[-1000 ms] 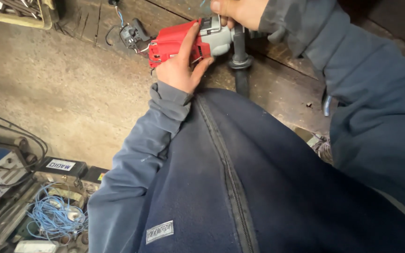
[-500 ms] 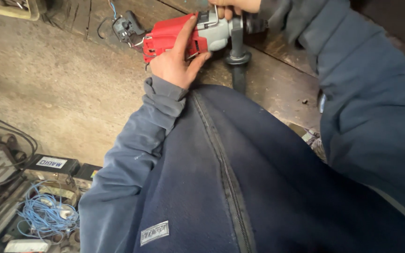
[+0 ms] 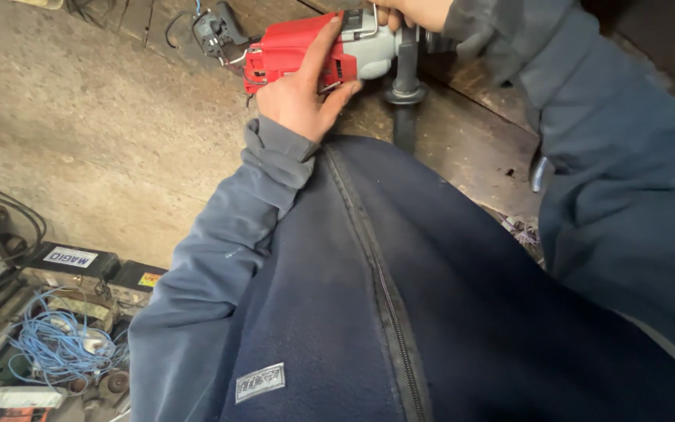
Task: The person works on a red angle grinder at a workbench, holding the tool steady while using a small wrench to loosen and remove components from its body. They manipulate small metal parts, reposition the grinder repeatedly, and continue disassembling and adjusting the tool throughout the clip.
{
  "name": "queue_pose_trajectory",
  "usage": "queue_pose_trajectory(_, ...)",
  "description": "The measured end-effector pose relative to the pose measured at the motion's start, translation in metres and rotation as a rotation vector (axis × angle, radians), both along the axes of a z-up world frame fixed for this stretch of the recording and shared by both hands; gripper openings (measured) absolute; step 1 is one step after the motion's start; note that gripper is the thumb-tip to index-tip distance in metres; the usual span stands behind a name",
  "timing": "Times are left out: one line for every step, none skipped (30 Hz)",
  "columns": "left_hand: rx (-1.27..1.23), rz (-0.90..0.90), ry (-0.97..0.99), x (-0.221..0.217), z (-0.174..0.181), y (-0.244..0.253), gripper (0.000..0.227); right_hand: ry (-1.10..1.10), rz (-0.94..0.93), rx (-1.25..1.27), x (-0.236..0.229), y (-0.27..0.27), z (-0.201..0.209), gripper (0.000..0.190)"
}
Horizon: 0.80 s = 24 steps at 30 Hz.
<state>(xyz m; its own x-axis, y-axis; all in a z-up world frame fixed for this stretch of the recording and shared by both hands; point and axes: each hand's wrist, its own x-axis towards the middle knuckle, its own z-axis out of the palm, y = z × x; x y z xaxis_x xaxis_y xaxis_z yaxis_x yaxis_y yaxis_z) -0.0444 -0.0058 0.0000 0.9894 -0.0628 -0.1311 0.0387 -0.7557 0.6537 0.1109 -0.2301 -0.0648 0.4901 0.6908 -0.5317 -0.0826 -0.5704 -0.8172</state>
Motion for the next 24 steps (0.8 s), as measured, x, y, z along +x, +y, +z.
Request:
queue_pose_trajectory(0.004,0.001,-0.003,0.0,0.0,0.0,0.079,-0.079,0.011,-0.057,-0.002,0.0,0.001,0.042)
queue_pose_trajectory(0.005,0.002,-0.006,0.001,0.0,0.0,0.079,-0.082,0.011,-0.055,-0.003,0.003,0.009,0.042)
queue_pose_trajectory(0.002,0.005,0.013,0.002,0.0,0.0,0.079,-0.105,-0.006,-0.064,-0.004,0.005,0.017,0.042)
queue_pose_trajectory(-0.002,0.01,0.033,0.002,0.001,0.0,0.078,-0.126,-0.021,-0.071,-0.006,0.007,0.026,0.042)
queue_pose_trajectory(0.0,0.013,0.032,0.004,0.001,-0.001,0.078,-0.128,-0.018,-0.069,-0.007,0.01,0.033,0.042)
queue_pose_trajectory(-0.007,0.016,0.052,0.005,0.002,-0.001,0.078,-0.159,-0.042,-0.081,-0.009,0.013,0.041,0.042)
queue_pose_trajectory(-0.013,0.02,0.071,0.006,0.003,-0.001,0.078,-0.19,-0.066,-0.093,-0.01,0.015,0.048,0.042)
queue_pose_trajectory(-0.012,0.022,0.071,0.006,0.001,0.0,0.078,-0.19,-0.064,-0.091,-0.012,0.012,0.035,0.042)
queue_pose_trajectory(-0.004,0.026,0.102,0.006,0.0,0.0,0.078,-0.2,-0.052,-0.063,-0.014,0.009,0.023,0.04)
queue_pose_trajectory(0.002,0.027,0.132,0.006,-0.002,0.0,0.078,-0.211,-0.041,-0.037,-0.017,0.005,0.01,0.038)
queue_pose_trajectory(0.002,0.027,0.132,0.005,-0.005,0.0,0.078,-0.211,-0.041,-0.036,-0.019,0.003,0.008,0.038)
queue_pose_trajectory(0.009,0.025,0.107,0.004,-0.008,0.0,0.079,-0.315,-0.026,0.026,-0.021,0.001,0.005,0.034)
queue_pose_trajectory(0.017,0.023,0.082,0.004,-0.011,0.0,0.079,-0.418,-0.01,0.089,-0.023,-0.001,0.002,0.03)
queue_pose_trajectory(0.017,0.022,0.08,0.004,-0.01,0.0,0.079,-0.419,-0.011,0.089,-0.028,0.001,0.015,0.03)
queue_pose_trajectory(0.023,0.022,0.085,0.005,-0.009,0.0,0.079,-0.651,0.015,0.112,-0.032,0.003,0.028,0.025)
queue_pose_trajectory(0.031,0.027,0.091,0.005,-0.007,0.0,0.079,-0.882,0.045,0.139,-0.036,0.006,0.042,0.02)
queue_pose_trajectory(0.033,0.031,0.09,0.005,-0.008,0.001,0.079,-0.883,0.047,0.143,-0.029,0.009,0.065,0.02)
queue_pose_trajectory(0.028,0.029,0.099,0.004,-0.009,0.001,0.078,-1.034,0.166,0.277,-0.024,0.012,0.088,0.018)
queue_pose_trajectory(0.024,0.027,0.108,0.004,-0.01,0.001,0.078,-1.18,0.291,0.411,-0.019,0.014,0.111,0.02)
queue_pose_trajectory(0.023,0.025,0.109,0.003,-0.01,0.001,0.078,-1.179,0.29,0.409,-0.017,0.012,0.104,0.02)
queue_pose_trajectory(0.017,0.025,0.098,0.002,-0.01,0.001,0.078,-1.395,0.43,0.46,-0.015,0.01,0.098,0.019)
queue_pose_trajectory(0.012,0.026,0.085,0.003,-0.011,0.001,0.078,-1.611,0.57,0.512,-0.012,0.007,0.092,0.019)
queue_pose_trajectory(0.011,0.024,0.083,0.002,-0.011,0.001,0.078,-1.612,0.57,0.51,-0.008,0.006,0.086,0.019)
queue_pose_trajectory(0.017,0.026,0.087,0.002,-0.011,0.001,0.078,-1.666,0.603,0.573,-0.004,0.005,0.08,0.018)
